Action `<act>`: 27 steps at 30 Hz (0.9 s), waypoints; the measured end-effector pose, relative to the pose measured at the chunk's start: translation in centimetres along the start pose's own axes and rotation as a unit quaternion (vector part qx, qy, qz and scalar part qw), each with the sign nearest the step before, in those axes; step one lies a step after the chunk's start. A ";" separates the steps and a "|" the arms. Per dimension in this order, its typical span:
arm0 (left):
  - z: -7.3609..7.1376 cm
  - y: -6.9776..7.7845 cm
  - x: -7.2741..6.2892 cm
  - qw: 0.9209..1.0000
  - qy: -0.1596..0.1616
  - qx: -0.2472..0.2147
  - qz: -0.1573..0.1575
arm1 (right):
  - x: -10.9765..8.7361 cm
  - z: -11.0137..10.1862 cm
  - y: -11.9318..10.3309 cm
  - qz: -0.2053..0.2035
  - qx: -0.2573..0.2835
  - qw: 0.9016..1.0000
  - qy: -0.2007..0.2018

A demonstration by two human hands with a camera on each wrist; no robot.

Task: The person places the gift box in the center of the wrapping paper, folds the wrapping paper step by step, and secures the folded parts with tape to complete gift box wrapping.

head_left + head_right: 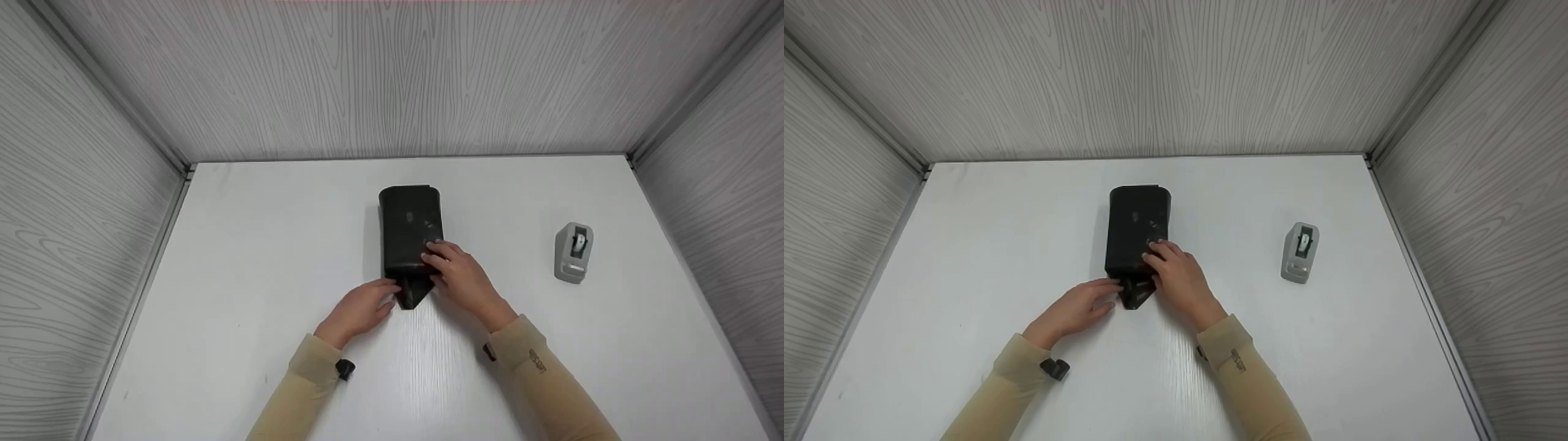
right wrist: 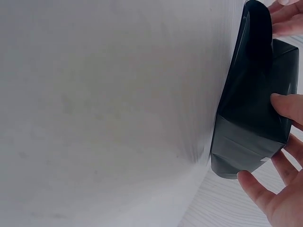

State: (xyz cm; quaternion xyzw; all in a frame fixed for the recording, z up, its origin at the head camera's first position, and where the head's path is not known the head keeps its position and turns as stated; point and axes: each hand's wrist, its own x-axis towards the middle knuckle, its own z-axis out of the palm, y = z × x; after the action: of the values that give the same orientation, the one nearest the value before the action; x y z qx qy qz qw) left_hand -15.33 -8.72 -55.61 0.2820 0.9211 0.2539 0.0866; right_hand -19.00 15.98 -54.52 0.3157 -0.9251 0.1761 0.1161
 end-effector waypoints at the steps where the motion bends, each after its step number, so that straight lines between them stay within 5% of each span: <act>1: 0.0 0.1 0.1 1.000 -0.002 0.001 0.002 | 0.0 0.0 0.0 0.001 0.000 1.000 -0.001; 15: 0.4 0.5 0.6 0.998 -0.017 0.055 0.040 | 0.1 0.0 -0.1 0.002 0.007 1.000 0.005; 27: 1.1 1.2 0.5 0.991 -0.008 0.132 0.025 | -0.1 0.2 0.0 0.002 0.004 1.000 0.011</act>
State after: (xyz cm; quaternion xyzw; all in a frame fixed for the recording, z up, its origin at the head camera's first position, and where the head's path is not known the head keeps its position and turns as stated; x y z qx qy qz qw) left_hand -14.79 -7.13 -55.98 0.3157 0.9386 0.1301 0.0502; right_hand -18.97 15.95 -54.70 0.3122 -0.9237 0.1835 0.1250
